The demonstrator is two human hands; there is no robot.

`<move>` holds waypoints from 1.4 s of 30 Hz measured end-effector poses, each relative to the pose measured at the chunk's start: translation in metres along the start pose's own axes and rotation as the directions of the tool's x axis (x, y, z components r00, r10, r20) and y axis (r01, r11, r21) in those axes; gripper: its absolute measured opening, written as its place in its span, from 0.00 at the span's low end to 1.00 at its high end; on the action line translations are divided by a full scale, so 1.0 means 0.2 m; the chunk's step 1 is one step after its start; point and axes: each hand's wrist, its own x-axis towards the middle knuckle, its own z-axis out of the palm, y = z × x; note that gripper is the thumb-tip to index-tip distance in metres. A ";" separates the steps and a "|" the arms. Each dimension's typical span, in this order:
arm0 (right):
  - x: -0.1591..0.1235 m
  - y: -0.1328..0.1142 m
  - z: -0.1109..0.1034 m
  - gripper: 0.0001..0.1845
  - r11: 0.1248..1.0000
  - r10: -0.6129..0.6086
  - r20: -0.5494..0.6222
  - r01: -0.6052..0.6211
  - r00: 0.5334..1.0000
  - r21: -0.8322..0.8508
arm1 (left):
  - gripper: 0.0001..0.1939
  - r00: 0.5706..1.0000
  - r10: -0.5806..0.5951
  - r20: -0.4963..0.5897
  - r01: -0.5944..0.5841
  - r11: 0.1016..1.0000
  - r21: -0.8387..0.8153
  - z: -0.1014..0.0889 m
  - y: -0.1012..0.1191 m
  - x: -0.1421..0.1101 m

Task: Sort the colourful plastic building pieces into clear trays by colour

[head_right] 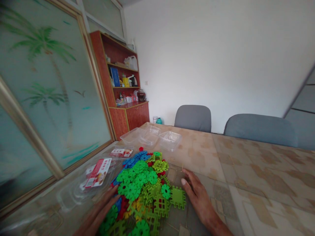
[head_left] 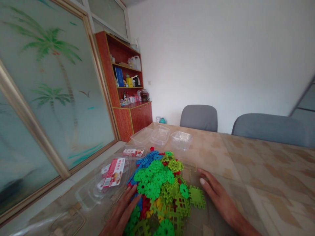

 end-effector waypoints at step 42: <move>0.06 0.06 -0.13 0.24 0.989 -0.144 0.226 0.136 0.963 0.054 | 0.41 0.972 -0.037 0.233 0.113 0.941 -0.319 0.38 0.36 0.35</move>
